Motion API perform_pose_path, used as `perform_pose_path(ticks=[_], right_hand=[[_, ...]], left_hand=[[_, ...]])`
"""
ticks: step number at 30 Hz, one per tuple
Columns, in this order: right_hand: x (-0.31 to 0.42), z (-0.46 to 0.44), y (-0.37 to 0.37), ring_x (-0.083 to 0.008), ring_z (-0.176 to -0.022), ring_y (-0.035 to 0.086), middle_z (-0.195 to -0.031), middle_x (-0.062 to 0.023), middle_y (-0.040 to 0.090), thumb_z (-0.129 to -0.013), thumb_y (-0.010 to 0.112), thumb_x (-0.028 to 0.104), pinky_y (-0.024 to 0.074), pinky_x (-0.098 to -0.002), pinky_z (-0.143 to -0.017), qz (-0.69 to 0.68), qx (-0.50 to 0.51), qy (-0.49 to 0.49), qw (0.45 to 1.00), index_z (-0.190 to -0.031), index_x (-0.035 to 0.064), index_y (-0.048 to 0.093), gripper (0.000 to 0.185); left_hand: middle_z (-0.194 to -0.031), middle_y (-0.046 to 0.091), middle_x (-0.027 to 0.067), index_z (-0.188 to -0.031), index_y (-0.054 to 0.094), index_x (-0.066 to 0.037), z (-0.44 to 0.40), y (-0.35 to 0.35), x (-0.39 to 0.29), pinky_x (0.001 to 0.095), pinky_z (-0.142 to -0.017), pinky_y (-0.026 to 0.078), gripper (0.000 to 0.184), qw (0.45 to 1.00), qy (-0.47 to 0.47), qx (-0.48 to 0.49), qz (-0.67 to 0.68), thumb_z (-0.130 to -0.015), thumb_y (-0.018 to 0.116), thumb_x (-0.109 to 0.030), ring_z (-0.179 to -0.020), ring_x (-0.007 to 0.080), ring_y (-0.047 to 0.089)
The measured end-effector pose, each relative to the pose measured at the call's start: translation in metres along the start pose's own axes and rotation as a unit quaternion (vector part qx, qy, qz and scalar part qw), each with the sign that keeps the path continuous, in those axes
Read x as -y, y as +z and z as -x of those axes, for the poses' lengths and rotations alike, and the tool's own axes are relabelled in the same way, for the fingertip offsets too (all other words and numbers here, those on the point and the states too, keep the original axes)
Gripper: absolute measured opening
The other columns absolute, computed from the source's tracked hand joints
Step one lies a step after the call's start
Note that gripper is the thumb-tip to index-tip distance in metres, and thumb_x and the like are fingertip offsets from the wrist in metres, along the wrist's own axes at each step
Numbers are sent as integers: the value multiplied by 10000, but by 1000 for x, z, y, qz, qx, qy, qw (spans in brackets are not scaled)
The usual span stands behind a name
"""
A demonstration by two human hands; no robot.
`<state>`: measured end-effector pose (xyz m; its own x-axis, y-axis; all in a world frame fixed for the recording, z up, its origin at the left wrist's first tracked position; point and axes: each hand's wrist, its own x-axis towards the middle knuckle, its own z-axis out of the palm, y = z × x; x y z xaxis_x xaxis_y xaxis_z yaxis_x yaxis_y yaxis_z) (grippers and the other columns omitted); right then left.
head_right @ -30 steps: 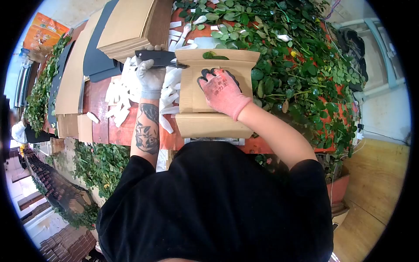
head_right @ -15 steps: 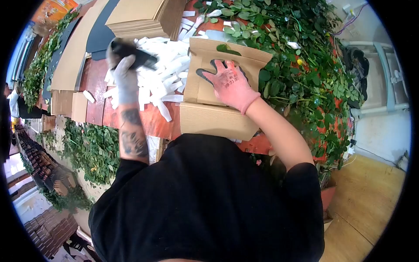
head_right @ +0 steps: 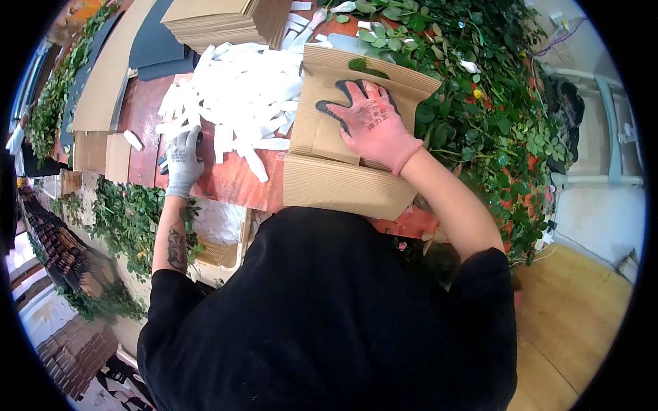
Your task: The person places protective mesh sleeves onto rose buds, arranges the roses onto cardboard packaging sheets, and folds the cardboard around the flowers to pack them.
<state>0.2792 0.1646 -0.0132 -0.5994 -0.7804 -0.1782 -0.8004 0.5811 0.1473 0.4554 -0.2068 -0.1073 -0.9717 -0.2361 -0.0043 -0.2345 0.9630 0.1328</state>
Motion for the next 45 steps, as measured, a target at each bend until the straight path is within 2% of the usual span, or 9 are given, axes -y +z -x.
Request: perform_pose_path(ticks=[5,7,11,15,19,27,37,43,45], right_hand=[[-24,15,8,-354,-1237,397,-1387,-157,399,-830,593,346,326,-422,-1054,-120,-112,-51,985,-1295,218,516,488],[-30,29,5,-349,-1216,425,-1359,-159,428,-806,631,346,348,-409,-1039,-127,-127,-6,984,-1284,195,520,513],[-28,36,-3,-318,-1182,472,-1283,-150,492,-771,673,379,379,-395,-1011,-116,-93,82,985,-1250,185,538,535],[-23,32,-12,-281,-1122,526,-1235,-147,520,-773,665,406,410,-370,-973,-82,-93,81,989,-1233,206,554,514],[-15,39,-23,-305,-1154,516,-1287,-162,503,-749,705,374,411,-397,-988,-83,11,201,976,-1233,137,563,557],[-3,30,-4,-305,-1060,576,-1246,-194,504,-763,677,396,447,-381,-926,-128,-82,135,979,-1256,142,517,578],[-4,25,-21,-300,-991,598,-1170,-170,526,-738,716,334,482,-388,-856,-184,-36,109,976,-1211,140,547,539],[-9,21,-15,-321,-947,599,-1124,-169,555,-774,622,454,490,-402,-834,-173,-33,80,981,-1223,131,537,559],[-15,29,-40,-300,-992,589,-1144,-166,552,-792,592,485,482,-392,-848,-134,15,45,990,-1213,142,539,545]], left_hand=[[-1268,498,156,-1332,443,-114,-11,-21,4,447,-1000,347,774,998,52,-28,21,-599,686,-73,-1234,349,414],[-1267,521,155,-1263,521,-97,-9,-52,-16,428,-997,374,645,992,83,-85,39,-643,698,-97,-1218,337,455],[-1156,601,169,-1103,624,-54,0,-110,-136,448,-941,427,398,935,204,-39,286,-756,692,-238,-1065,352,573],[-1280,533,173,-1133,615,-37,-11,-87,-211,435,-999,372,479,926,273,35,260,-814,622,-395,-1208,325,492],[-1278,529,174,-1138,606,-30,-16,-87,-218,442,-1019,355,484,931,296,72,202,-815,621,-390,-1223,333,478],[-1302,509,172,-1116,601,-31,-13,-81,-215,437,-1042,337,468,931,297,50,208,-816,620,-390,-1237,337,463],[-1239,550,160,-1028,632,-26,-10,-81,-217,422,-1049,343,433,938,275,34,208,-789,629,-386,-1204,292,493],[-1052,566,127,-867,636,-67,-16,-78,-219,468,-937,387,306,917,327,-73,218,-654,696,-278,-1020,319,525],[-964,552,92,-781,637,-97,-26,-97,-231,455,-866,395,209,932,321,2,168,-642,694,-242,-958,297,517]])
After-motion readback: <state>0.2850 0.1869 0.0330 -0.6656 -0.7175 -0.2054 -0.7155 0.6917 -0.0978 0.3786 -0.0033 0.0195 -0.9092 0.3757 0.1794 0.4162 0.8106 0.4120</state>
